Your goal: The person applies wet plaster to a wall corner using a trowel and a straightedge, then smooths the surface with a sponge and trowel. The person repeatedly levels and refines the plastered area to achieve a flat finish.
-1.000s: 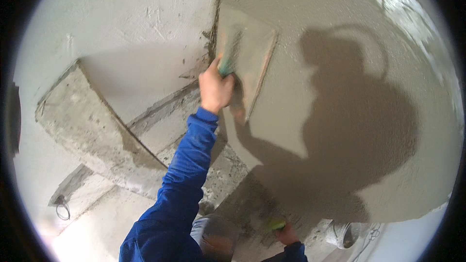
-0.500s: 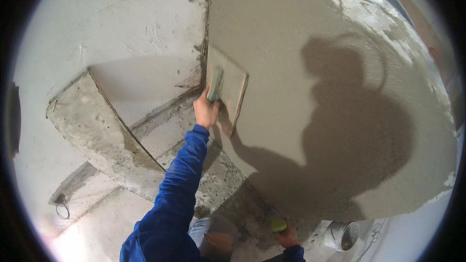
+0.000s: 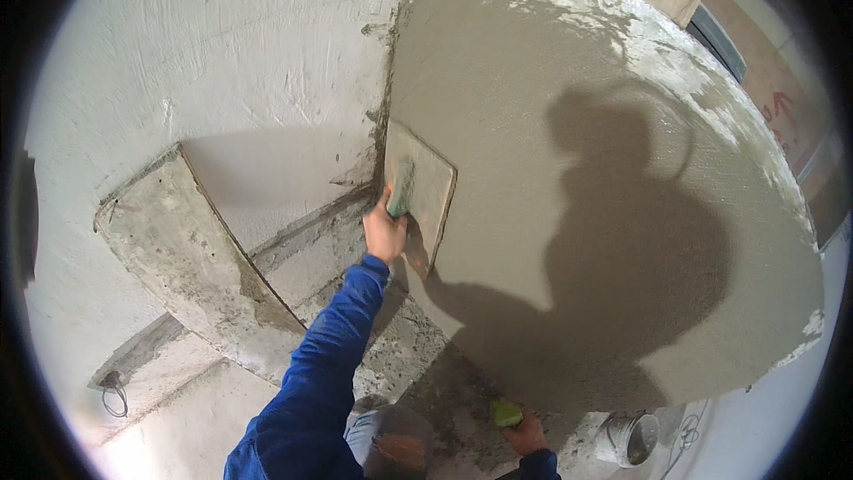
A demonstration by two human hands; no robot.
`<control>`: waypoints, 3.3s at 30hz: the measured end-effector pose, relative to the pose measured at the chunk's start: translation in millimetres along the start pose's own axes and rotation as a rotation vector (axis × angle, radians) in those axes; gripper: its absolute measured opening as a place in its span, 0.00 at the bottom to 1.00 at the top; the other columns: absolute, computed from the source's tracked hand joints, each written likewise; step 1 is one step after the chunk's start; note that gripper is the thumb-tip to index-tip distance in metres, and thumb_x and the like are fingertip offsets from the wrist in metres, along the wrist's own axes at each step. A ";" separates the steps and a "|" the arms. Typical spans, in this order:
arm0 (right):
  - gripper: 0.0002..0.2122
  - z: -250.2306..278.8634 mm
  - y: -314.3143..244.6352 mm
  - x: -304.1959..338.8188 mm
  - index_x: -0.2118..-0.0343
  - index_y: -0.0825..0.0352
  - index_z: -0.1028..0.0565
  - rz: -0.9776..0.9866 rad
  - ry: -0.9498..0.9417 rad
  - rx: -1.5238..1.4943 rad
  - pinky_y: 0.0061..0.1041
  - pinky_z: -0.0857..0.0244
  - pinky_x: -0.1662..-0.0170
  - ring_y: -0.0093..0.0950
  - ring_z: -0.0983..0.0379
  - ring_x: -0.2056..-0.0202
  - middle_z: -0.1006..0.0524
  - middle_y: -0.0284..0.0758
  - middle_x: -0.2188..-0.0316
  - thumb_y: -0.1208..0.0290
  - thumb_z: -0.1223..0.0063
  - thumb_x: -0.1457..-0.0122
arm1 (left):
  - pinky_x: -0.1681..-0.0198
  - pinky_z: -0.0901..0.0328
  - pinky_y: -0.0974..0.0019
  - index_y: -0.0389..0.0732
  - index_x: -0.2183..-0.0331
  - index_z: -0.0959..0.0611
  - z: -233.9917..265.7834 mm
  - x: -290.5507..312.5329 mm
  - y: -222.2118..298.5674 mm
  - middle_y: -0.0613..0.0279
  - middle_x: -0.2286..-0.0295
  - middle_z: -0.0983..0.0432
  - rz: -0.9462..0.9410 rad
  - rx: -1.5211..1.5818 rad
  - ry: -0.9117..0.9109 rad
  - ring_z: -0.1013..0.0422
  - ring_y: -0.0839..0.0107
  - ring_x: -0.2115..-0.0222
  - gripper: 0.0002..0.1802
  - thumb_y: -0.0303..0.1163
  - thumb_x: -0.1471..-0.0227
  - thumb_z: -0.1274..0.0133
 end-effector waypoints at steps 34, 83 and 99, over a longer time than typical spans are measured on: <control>0.26 46.4 37.3 50.2 0.49 0.66 0.29 0.035 0.077 -0.065 0.29 0.34 0.51 0.34 0.26 0.52 0.22 0.42 0.58 0.72 0.41 0.55 | 0.47 0.37 0.54 0.23 0.47 0.36 -45.9 203.7 232.9 0.27 0.45 0.45 -0.578 0.046 -0.263 0.38 0.36 0.48 0.34 0.18 0.57 0.46; 0.24 61.8 297.9 201.8 0.49 0.68 0.33 -0.242 0.290 -0.736 0.28 0.32 0.58 0.26 0.27 0.62 0.24 0.35 0.62 0.71 0.42 0.50 | 0.53 0.35 0.65 0.32 0.44 0.33 -48.2 458.1 104.1 0.51 0.53 0.28 0.237 0.223 -0.377 0.31 0.68 0.58 0.30 0.19 0.49 0.46; 0.18 250.5 395.6 200.8 0.49 0.54 0.37 -0.224 1.091 -1.494 0.49 0.27 0.62 0.38 0.28 0.56 0.30 0.35 0.54 0.62 0.50 0.41 | 0.55 0.34 0.64 0.32 0.57 0.21 7.8 413.4 109.3 0.52 0.60 0.23 0.107 -0.084 -0.383 0.27 0.64 0.60 0.20 0.21 0.56 0.42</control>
Point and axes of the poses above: each hand's wrist, its own x-axis away from the middle knuckle, its own z-axis out of the back of the hand, y = z × x, the point moved 9 cm from there along -x, towards the middle knuckle
